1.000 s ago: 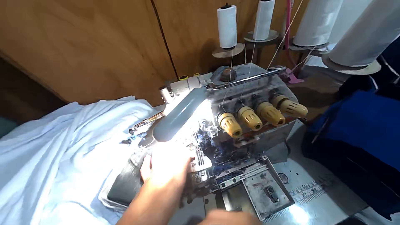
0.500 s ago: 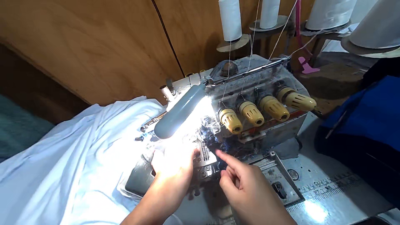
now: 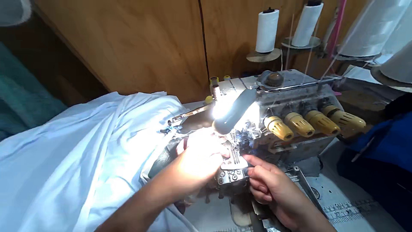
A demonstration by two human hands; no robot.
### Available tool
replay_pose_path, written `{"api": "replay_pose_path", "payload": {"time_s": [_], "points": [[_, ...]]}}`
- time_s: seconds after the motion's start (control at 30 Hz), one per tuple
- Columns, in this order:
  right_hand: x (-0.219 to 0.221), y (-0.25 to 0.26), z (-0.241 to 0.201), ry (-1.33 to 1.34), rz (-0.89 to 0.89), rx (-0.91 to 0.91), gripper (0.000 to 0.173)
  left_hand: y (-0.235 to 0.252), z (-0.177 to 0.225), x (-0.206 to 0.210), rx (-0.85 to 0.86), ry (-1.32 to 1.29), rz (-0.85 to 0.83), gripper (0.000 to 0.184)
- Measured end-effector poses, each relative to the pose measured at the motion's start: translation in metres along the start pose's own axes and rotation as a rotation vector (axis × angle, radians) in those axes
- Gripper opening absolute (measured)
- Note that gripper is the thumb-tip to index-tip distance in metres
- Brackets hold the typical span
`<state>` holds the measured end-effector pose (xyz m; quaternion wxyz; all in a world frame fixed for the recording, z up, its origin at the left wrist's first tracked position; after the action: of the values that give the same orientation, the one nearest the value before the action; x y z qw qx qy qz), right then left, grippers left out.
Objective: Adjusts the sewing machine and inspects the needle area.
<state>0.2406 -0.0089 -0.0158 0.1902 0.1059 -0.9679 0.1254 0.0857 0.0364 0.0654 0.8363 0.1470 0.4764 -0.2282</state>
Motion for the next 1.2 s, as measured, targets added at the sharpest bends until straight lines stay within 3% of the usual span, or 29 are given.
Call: {"api": "replay_pose_path", "payload": {"time_s": [0.1, 0.23, 0.33, 0.43, 0.5, 0.67, 0.73, 0.87, 0.93, 1.0, 1.1, 1.2], "points": [[-0.003, 0.002, -0.002, 0.028, -0.026, 0.052, 0.032, 0.01, -0.005, -0.005, 0.167, 0.139, -0.031, 0.019], [-0.001, -0.001, -0.007, -0.07, -0.003, 0.056, 0.034, 0.014, -0.008, 0.0, 0.302, 0.274, 0.195, 0.025], [0.002, -0.004, -0.012, -0.232, 0.09, 0.03, 0.034, 0.018, -0.013, 0.002, 0.222, 0.142, 0.236, 0.03], [0.004, -0.005, -0.013, -0.442, 0.119, -0.031, 0.04, 0.019, -0.014, 0.004, 0.245, 0.075, 0.189, 0.014], [0.005, -0.006, -0.013, -0.509, 0.136, -0.068, 0.037, 0.018, -0.014, 0.005, 0.256, 0.109, 0.179, 0.016], [0.007, -0.008, -0.011, -0.495, 0.156, -0.068, 0.036, 0.019, -0.011, 0.004, 0.139, 0.104, 0.067, 0.02], [0.006, -0.009, -0.011, -0.444, 0.177, -0.035, 0.032, 0.018, -0.012, 0.002, 0.169, 0.07, 0.068, 0.016], [-0.009, -0.011, -0.004, -0.259, 0.04, -0.037, 0.033, 0.015, -0.015, -0.002, 0.305, 0.054, 0.1, 0.018], [-0.011, -0.024, -0.015, -0.43, 0.128, -0.157, 0.032, 0.011, -0.02, -0.008, 0.399, -0.009, 0.138, 0.018], [-0.001, -0.044, -0.035, -0.743, 0.245, -0.409, 0.029, 0.005, -0.025, -0.014, 0.486, -0.096, 0.119, 0.016], [0.04, -0.056, -0.055, -1.139, 0.253, -0.735, 0.017, 0.0, -0.028, -0.017, 0.531, -0.171, 0.126, 0.015], [0.066, -0.044, -0.057, -1.484, 0.359, -0.839, 0.018, 0.002, -0.029, -0.017, 0.504, -0.175, 0.165, 0.012]]}}
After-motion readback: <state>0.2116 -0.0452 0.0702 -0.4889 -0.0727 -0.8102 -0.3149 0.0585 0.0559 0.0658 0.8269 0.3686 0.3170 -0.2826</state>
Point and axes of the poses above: each hand's wrist, its own y-axis towards the middle knuckle, its own x-axis out of the palm, z = x × y, the point moved 6 cm from there along y, towards the middle knuckle, and after that the axes turned 2 degrees about -x, right-handed, at the moved point
